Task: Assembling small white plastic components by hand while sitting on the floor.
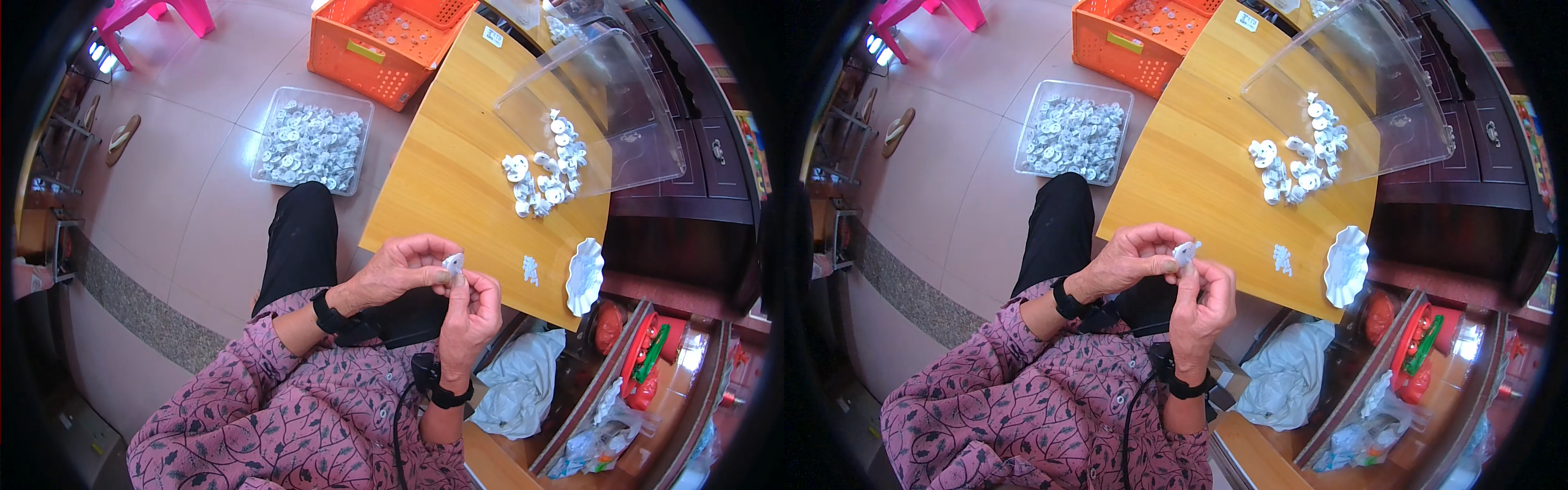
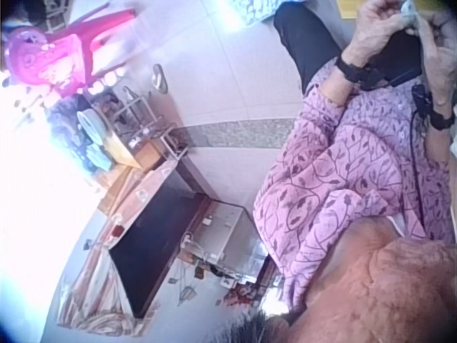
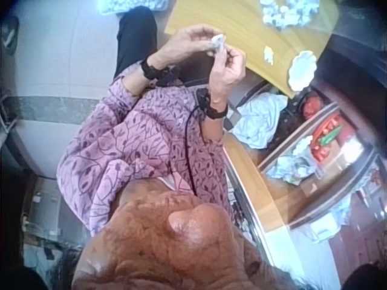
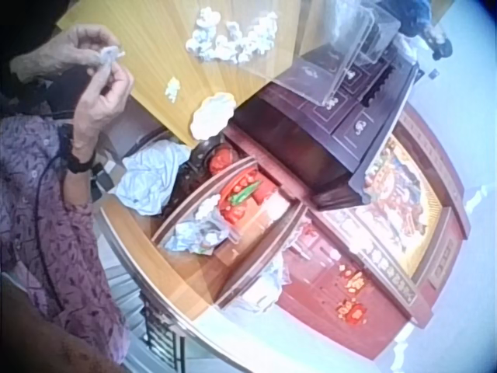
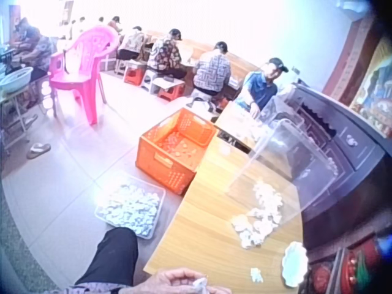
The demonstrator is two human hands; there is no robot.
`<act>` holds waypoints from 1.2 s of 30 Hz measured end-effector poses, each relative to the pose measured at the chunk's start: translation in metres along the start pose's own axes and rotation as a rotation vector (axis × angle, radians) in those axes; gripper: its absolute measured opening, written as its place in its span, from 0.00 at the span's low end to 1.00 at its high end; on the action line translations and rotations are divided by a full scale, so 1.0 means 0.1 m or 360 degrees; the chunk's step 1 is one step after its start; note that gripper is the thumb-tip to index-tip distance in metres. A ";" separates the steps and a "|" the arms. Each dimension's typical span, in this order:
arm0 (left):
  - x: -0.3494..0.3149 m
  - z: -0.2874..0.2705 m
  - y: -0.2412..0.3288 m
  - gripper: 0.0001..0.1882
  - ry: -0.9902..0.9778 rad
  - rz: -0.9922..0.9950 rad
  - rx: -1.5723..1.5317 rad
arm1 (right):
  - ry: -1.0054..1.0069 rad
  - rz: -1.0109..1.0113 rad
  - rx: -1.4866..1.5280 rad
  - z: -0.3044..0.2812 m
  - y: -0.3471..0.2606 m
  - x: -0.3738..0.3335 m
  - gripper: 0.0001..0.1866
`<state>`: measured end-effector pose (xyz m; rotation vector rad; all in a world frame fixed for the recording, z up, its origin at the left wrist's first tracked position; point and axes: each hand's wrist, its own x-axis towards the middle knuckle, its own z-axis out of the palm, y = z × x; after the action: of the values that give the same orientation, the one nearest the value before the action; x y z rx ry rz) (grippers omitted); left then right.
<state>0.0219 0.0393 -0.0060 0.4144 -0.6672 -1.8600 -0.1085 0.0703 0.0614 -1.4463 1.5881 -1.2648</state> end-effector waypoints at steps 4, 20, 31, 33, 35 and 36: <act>0.01 0.01 0.00 0.19 0.0028 0.0000 -0.0034 | 0.0022 0.0029 -0.0052 0.03 -0.02 0.00 0.04; 0.01 0.00 0.00 0.18 0.0044 -0.0026 0.0030 | 0.0061 -0.0105 -0.0351 0.08 -0.04 0.00 0.05; -0.01 -0.07 0.05 0.19 -0.0034 -0.0017 0.0222 | -0.0056 -0.0382 -0.0729 0.06 -0.11 0.02 0.04; -0.01 -0.07 0.06 0.19 -0.0046 -0.0011 0.0284 | -0.0057 -0.0418 -0.0747 0.06 -0.12 0.01 0.04; -0.02 -0.07 0.08 0.19 -0.0060 -0.0018 0.0368 | -0.0070 -0.0454 -0.0763 0.05 -0.12 0.00 0.04; -0.02 -0.07 0.10 0.19 -0.0065 -0.0021 0.0375 | -0.0063 -0.0453 -0.0758 0.05 -0.12 -0.01 0.04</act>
<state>0.0336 0.0369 -0.0054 0.5356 -0.9180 -1.8121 -0.0995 0.0705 0.0704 -2.0375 1.7816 -1.0353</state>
